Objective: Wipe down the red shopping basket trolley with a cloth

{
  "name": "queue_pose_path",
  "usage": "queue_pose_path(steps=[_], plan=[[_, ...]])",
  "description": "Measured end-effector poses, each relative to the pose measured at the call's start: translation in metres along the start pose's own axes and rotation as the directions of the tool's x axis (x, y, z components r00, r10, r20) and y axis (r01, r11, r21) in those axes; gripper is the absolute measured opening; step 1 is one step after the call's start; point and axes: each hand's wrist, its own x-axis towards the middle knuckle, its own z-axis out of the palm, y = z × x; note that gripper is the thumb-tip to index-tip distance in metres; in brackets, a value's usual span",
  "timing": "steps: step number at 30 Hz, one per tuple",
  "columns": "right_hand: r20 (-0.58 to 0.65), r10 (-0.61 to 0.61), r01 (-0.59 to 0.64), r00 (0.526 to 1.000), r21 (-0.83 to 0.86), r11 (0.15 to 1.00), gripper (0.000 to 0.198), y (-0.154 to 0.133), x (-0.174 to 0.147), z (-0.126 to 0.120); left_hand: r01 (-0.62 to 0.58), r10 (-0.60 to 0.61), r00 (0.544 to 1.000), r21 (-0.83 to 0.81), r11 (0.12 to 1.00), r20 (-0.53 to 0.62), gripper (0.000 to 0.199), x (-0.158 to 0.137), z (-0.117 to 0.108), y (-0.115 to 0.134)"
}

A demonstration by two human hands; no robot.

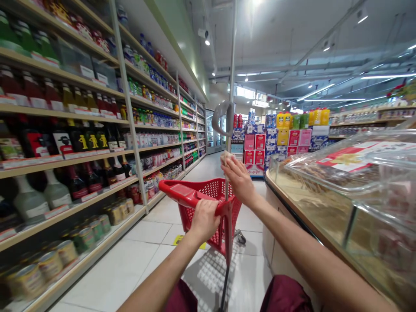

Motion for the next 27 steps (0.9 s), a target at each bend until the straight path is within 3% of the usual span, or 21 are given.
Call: queue_pose_path(steps=[3, 7, 9, 13, 15, 18, 23, 27], plan=[[0.187, -0.031, 0.046, 0.982, -0.08, 0.996, 0.035, 0.018, 0.007, 0.006, -0.05, 0.051, 0.998, -0.043, 0.998, 0.022, 0.04, 0.002, 0.0, 0.004], [0.363, -0.061, 0.045, 0.93, 0.053, 0.998, 0.038, 0.02, -0.048, 0.013, -0.15, 0.159, 0.985, -0.124, 0.981, 0.064, 0.051, 0.004, -0.007, -0.005], [0.435, -0.034, -0.042, 0.9, 0.166, 0.985, 0.04, 0.015, -0.074, 0.013, -0.103, 0.111, 0.991, -0.106, 0.989, 0.07, 0.05, 0.003, -0.013, -0.017], [0.389, 0.167, -0.305, 0.906, 0.327, 0.894, 0.044, 0.006, -0.086, 0.013, 0.051, -0.05, 0.998, -0.012, 0.999, 0.036, 0.031, 0.001, -0.019, -0.036], [0.334, 0.249, -0.371, 0.909, 0.38, 0.847, 0.045, -0.001, -0.077, 0.015, 0.052, -0.052, 0.999, -0.011, 0.999, 0.014, 0.024, 0.0, -0.017, -0.037], [0.367, 0.307, -0.446, 0.878, 0.394, 0.804, 0.045, -0.017, -0.064, 0.018, 0.06, -0.061, 0.998, -0.015, 0.998, -0.029, 0.023, 0.0, -0.009, -0.027], [0.428, 0.238, -0.412, 0.872, 0.379, 0.829, 0.049, -0.046, -0.06, 0.005, 0.06, -0.06, 0.998, -0.014, 0.998, -0.034, 0.031, 0.0, -0.004, -0.007], [0.443, 0.296, -0.41, 0.846, 0.186, 0.893, 0.046, -0.033, -0.07, -0.011, 0.022, -0.022, 0.997, -0.004, 1.0, 0.073, 0.045, -0.002, -0.017, -0.017]])
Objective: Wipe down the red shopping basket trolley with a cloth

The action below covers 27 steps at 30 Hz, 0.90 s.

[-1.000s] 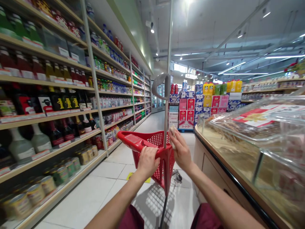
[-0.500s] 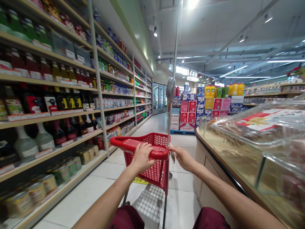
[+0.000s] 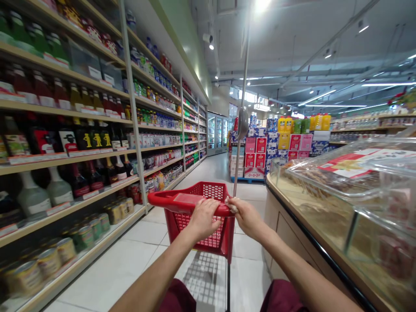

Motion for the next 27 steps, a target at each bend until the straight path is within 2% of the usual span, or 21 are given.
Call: queue_pose_path(steps=[3, 5, 8, 10, 12, 14, 17, 19, 21, 23, 27], plan=[[-0.035, 0.153, -0.156, 0.988, -0.093, 0.983, 0.039, 0.016, -0.003, -0.008, 0.133, -0.13, 0.991, 0.08, 0.988, -0.044, 0.054, -0.003, -0.008, -0.021], [-0.091, 0.156, -0.165, 0.984, -0.093, 0.982, 0.038, 0.015, -0.001, -0.004, 0.161, -0.155, 0.986, 0.109, 0.981, -0.06, 0.056, -0.003, -0.009, -0.031], [-0.149, -0.014, 0.003, 0.989, -0.074, 0.997, 0.041, -0.008, 0.008, 0.014, 0.095, -0.094, 0.996, 0.097, 0.991, -0.012, 0.058, 0.0, -0.007, -0.034], [-0.135, -0.166, 0.156, 0.977, -0.078, 0.985, 0.044, -0.024, 0.013, 0.025, 0.073, -0.074, 0.997, 0.081, 0.994, 0.007, 0.058, 0.003, -0.005, -0.029], [-0.114, -0.251, 0.24, 0.961, -0.102, 0.965, 0.046, -0.028, 0.015, 0.029, 0.053, -0.054, 0.998, 0.059, 0.997, 0.013, 0.058, 0.004, -0.003, -0.022], [-0.097, -0.216, 0.199, 0.972, -0.16, 0.967, 0.047, -0.018, 0.01, 0.024, 0.025, -0.025, 1.0, 0.026, 0.999, 0.015, 0.06, 0.003, -0.001, -0.014], [-0.133, -0.044, 0.009, 0.99, -0.254, 0.967, 0.047, 0.005, -0.003, 0.005, -0.013, 0.013, 1.0, -0.026, 1.0, 0.015, 0.063, 0.002, 0.003, -0.003], [-0.17, 0.021, -0.065, 0.985, -0.258, 0.964, 0.045, 0.011, -0.008, -0.004, -0.019, 0.02, 1.0, -0.051, 0.999, 0.006, 0.063, 0.002, 0.005, 0.004], [-0.168, 0.022, -0.053, 0.986, -0.182, 0.982, 0.042, 0.004, -0.007, -0.003, -0.013, 0.013, 1.0, -0.08, 0.997, 0.0, 0.061, 0.003, 0.003, 0.008], [-0.148, 0.017, -0.021, 0.989, -0.028, 0.999, 0.044, -0.01, 0.0, 0.006, 0.022, -0.025, 1.0, -0.161, 0.987, -0.012, 0.056, 0.006, -0.002, 0.009], [-0.154, 0.074, -0.029, 0.985, 0.278, 0.96, 0.051, -0.031, 0.018, 0.026, 0.128, -0.187, 0.976, -0.404, 0.906, -0.108, 0.042, 0.019, -0.01, 0.016]])
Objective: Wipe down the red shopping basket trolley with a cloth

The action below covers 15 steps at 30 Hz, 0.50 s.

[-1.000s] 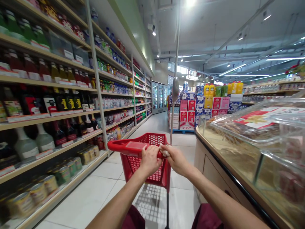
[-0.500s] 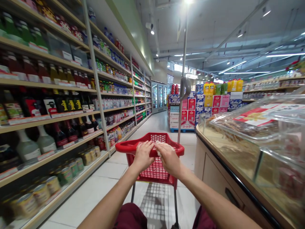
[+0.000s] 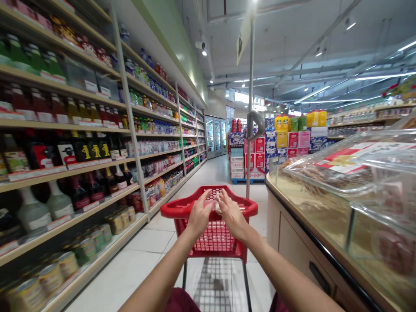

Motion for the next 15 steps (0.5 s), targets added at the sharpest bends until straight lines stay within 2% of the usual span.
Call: queue_pose_path(steps=[1, 3, 5, 7, 9, 11, 13, 15], plan=[[-0.021, 0.008, -0.007, 1.0, 0.04, 0.999, 0.051, 0.001, 0.002, 0.002, -0.022, 0.022, 1.0, -0.011, 1.0, -0.007, 0.041, 0.003, 0.004, 0.004], [-0.078, 0.032, -0.03, 0.996, 0.032, 0.999, 0.052, 0.008, 0.004, 0.001, -0.136, 0.133, 0.99, 0.067, 0.988, 0.043, 0.039, 0.007, 0.018, 0.012], [-0.091, 0.053, -0.064, 0.994, -0.121, 0.991, 0.05, 0.02, 0.004, -0.007, -0.231, 0.213, 0.971, 0.201, 0.952, 0.106, 0.034, 0.008, 0.033, 0.016], [-0.038, 0.044, -0.054, 0.998, -0.34, 0.939, 0.046, 0.033, 0.002, -0.016, -0.259, 0.231, 0.965, 0.303, 0.917, 0.125, 0.029, 0.008, 0.038, 0.012], [0.031, 0.021, -0.003, 0.999, -0.491, 0.871, 0.041, 0.043, 0.001, -0.022, -0.254, 0.225, 0.967, 0.351, 0.901, 0.122, 0.031, 0.007, 0.03, -0.004], [0.067, -0.008, 0.044, 0.998, -0.556, 0.83, 0.037, 0.048, 0.001, -0.023, -0.188, 0.178, 0.982, 0.398, 0.898, 0.064, 0.032, 0.005, 0.011, -0.025], [0.066, -0.037, 0.068, 0.997, -0.573, 0.816, 0.033, 0.05, 0.001, -0.018, -0.07, 0.099, 0.994, 0.449, 0.891, -0.04, 0.031, 0.004, -0.008, -0.043], [0.023, -0.056, 0.059, 0.998, -0.583, 0.81, 0.03, 0.049, -0.001, -0.011, -0.011, 0.066, 0.993, 0.476, 0.88, -0.099, 0.033, 0.003, -0.015, -0.049]])
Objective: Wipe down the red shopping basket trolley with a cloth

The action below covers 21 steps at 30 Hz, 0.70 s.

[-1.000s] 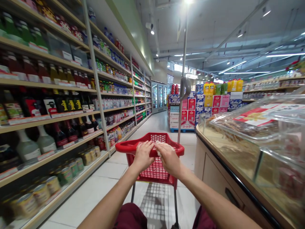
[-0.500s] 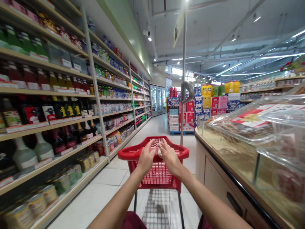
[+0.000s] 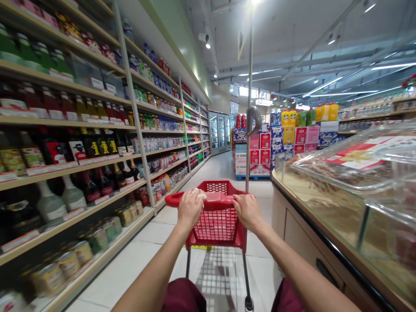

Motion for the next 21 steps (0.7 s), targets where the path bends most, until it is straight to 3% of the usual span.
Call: queue_pose_path(steps=[3, 7, 10, 14, 16, 19, 21], plan=[[-0.036, 0.026, -0.026, 0.999, -0.02, 0.999, 0.03, -0.007, -0.005, 0.004, -0.095, 0.095, 0.995, -0.02, 0.995, 0.025, 0.034, -0.001, 0.011, 0.027], [-0.019, -0.054, 0.054, 0.998, 0.002, 0.999, 0.032, -0.004, -0.015, -0.003, -0.276, 0.28, 0.958, -0.071, 0.958, 0.057, 0.034, -0.001, 0.027, 0.066], [-0.069, -0.068, 0.071, 0.995, 0.032, 0.997, 0.033, 0.003, -0.02, -0.007, -0.296, 0.3, 0.953, -0.091, 0.951, 0.035, 0.035, -0.003, 0.019, 0.042], [-0.134, -0.021, 0.028, 0.991, 0.052, 0.998, 0.032, 0.002, -0.021, -0.004, -0.062, 0.061, 0.998, -0.051, 0.997, -0.032, 0.033, -0.004, 0.001, 0.003], [-0.147, 0.008, 0.0, 0.989, 0.053, 0.999, 0.031, -0.002, -0.021, -0.002, -0.037, 0.035, 0.999, -0.048, 0.998, -0.037, 0.032, -0.004, 0.003, 0.013], [-0.13, 0.002, 0.005, 0.992, 0.053, 0.999, 0.031, -0.005, -0.02, -0.001, -0.211, 0.213, 0.977, -0.084, 0.974, 0.008, 0.034, -0.005, 0.017, 0.048], [-0.11, -0.023, 0.029, 0.994, 0.054, 0.998, 0.03, -0.002, -0.021, -0.003, -0.301, 0.306, 0.951, -0.115, 0.947, 0.035, 0.039, -0.006, 0.023, 0.057]])
